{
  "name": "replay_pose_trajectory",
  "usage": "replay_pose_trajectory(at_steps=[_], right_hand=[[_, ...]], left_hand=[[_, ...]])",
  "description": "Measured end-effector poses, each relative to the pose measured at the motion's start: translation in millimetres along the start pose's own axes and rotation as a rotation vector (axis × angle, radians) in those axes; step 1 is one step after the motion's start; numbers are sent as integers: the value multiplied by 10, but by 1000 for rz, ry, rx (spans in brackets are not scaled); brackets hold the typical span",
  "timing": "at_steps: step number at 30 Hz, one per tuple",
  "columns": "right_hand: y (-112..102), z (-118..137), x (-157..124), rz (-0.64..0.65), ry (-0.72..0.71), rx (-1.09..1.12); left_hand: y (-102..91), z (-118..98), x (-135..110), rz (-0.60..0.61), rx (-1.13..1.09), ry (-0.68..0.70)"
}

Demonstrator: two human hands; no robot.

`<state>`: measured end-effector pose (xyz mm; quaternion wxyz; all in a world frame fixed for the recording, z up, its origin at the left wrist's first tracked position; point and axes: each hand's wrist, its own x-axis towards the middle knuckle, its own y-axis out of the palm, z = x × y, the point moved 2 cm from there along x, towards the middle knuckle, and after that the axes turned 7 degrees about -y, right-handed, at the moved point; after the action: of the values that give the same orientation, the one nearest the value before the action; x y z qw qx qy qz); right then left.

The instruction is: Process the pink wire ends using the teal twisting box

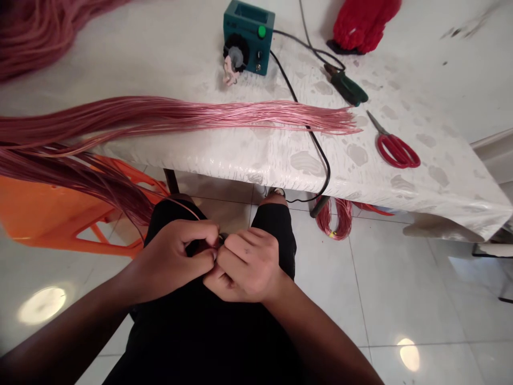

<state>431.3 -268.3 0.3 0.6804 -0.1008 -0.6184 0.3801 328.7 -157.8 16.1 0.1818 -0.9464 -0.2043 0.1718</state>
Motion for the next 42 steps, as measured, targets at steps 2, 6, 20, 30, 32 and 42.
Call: replay_pose_trajectory(at_steps=[2,6,20,30,32,42], right_hand=[[-16,22,22,-45,46,28],[-67,7,-10,-209,342,199],[-18,41,29,-212,544,376],[-39,-7,-26,-257,631,409],[-41,-3,-24,-267,639,415],[-41,0,-9,-243,638,448]], left_hand=[[-11,25,16,-22,-102,-38],[-120,180,57,-119,-458,-30],[-47,-8,-143,-339,79,110],[115,60,-168,-342,71,207],[134,86,-183,-344,55,192],[279,152,-190,-197,137,256]])
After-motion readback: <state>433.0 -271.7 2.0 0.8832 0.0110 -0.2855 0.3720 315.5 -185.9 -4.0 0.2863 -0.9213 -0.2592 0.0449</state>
